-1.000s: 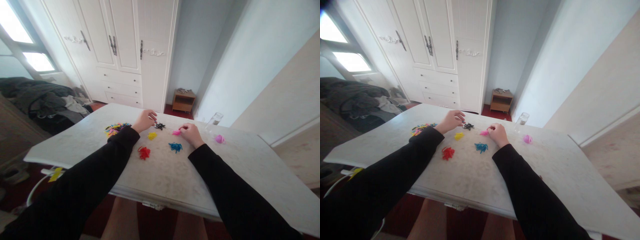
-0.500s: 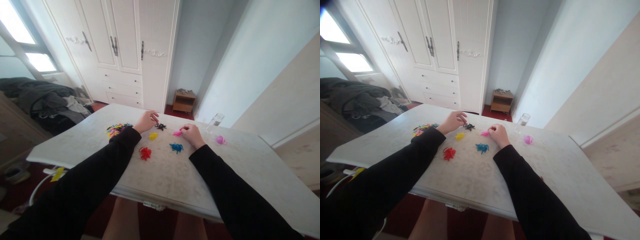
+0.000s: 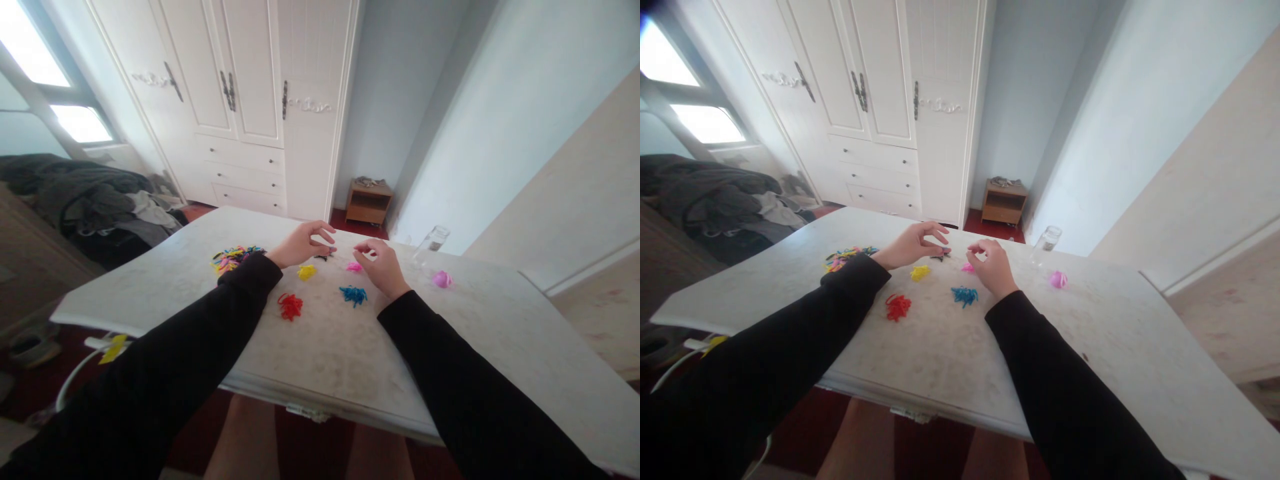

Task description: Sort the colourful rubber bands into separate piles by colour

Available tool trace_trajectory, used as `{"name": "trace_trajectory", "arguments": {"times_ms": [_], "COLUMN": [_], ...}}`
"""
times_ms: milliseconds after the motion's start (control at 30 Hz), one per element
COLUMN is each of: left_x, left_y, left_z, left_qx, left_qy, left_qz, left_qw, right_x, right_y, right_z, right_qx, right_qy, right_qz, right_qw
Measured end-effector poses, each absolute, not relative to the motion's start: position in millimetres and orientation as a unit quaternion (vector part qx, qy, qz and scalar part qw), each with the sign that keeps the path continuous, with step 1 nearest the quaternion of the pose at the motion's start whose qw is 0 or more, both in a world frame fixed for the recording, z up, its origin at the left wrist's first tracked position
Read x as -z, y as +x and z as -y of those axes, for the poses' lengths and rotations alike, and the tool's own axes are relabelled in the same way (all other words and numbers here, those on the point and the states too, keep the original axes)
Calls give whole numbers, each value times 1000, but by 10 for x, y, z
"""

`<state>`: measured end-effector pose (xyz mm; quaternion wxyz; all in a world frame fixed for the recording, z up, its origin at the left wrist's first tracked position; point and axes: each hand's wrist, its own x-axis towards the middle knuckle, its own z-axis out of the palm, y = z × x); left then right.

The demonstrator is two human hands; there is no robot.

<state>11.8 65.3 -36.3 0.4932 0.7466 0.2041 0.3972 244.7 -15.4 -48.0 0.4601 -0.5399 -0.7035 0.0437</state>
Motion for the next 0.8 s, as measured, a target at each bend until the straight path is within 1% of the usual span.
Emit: {"name": "trace_trajectory", "arguments": {"times_ms": [200, 367, 500, 633, 800], "left_x": [333, 329, 329, 318, 293], "left_y": [164, 194, 199, 188, 169], "left_z": [-567, -524, -508, -504, -480], "left_qx": [-371, -357, -353, -364, -356], "left_qy": [767, 765, 763, 763, 755], "left_qz": [-137, -117, -123, -158, -192], "left_qw": [506, 522, 528, 510, 516], "right_x": [367, 359, 348, 328, 321], "right_y": [2266, 2232, 2217, 2207, 2208], "right_z": [278, 312, 330, 342, 338], "right_qx": [-49, -37, -41, -50, -54], "right_qy": [-461, -442, -453, -495, -517], "right_qz": [775, 787, 776, 747, 729], "right_qw": [431, 429, 436, 440, 444]}}
